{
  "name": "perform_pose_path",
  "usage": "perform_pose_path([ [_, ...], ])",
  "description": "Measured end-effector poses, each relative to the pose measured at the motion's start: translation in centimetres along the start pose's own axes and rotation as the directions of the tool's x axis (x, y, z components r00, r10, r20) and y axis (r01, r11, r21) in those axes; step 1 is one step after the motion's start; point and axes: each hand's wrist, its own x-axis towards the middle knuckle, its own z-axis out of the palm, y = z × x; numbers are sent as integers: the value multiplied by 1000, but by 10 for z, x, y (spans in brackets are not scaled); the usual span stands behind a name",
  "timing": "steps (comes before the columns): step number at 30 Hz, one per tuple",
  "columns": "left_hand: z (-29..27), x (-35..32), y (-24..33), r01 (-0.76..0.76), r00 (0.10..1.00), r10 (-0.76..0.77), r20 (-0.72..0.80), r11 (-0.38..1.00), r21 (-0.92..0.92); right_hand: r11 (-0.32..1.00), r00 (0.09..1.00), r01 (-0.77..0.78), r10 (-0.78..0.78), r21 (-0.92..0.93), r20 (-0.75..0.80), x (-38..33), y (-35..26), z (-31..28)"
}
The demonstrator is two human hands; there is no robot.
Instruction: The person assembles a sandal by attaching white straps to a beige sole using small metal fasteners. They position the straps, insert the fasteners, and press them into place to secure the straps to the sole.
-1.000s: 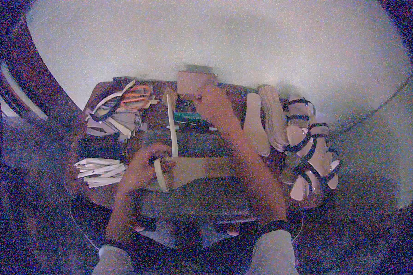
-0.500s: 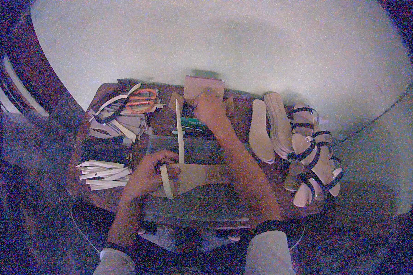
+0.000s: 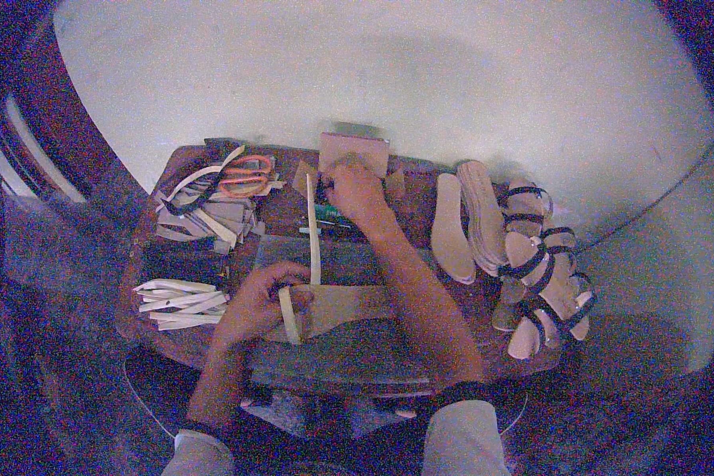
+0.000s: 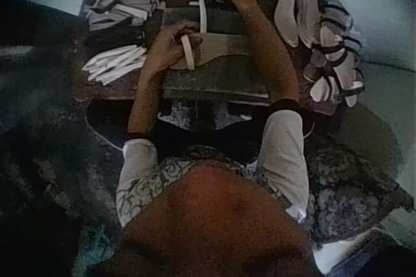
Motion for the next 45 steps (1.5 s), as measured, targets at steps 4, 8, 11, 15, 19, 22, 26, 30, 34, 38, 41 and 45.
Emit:
perform_pose_path([
  [4, 1, 0, -2, 12, 1000, -11, 2, 999, -33, 999, 999, 38, -39, 22, 17, 4, 5, 5],
  [8, 4, 2, -2, 5, 1000, -4, 20, 999, -40, 993, 1000, 21, -21, -117, -1, 8, 14, 13],
  [11, -1, -1, -3, -9, 1000, 9, -6, 1000, -10, 993, 999, -27, 32, -117, 39, 9, -6, 7],
  [15, 3, -1, 0, 18, 1000, -17, 15, 999, -49, 964, 999, -26, 36, 264, -35, -1, 14, -2],
  [19, 2, -2, -2, -35, 999, 35, -5, 999, -35, 808, 984, -177, 130, 562, 122, -12, 22, -21],
  [22, 2, -2, -4, -30, 1000, 30, -1, 999, -23, 681, 954, -299, 222, 669, 200, -17, 25, -27],
  [26, 1, 0, 3, -29, 1000, 29, 4, 1000, 4, 638, 928, -368, 289, 676, 233, -18, 33, -26],
  [30, 2, 0, 3, -39, 999, 39, 12, 999, 9, 607, 958, -286, 205, 741, 202, -18, 39, -27],
  [34, 1, -4, 1, -70, 997, 69, -17, 997, -37, 563, 967, -235, 214, 793, 135, -42, 7, -53],
  [38, 4, -1, 3, -84, 996, 84, -1, 996, 12, 526, 964, -251, 211, 813, 161, -88, -3, -73],
  [41, 3, -4, 2, -56, 998, 56, -10, 998, 33, 681, 978, -209, 146, 702, 149, -120, -15, -85],
  [45, 3, -2, 0, -82, 996, 82, 28, 997, -12, 593, 963, -263, 207, 761, 171, -158, -26, -87],
])
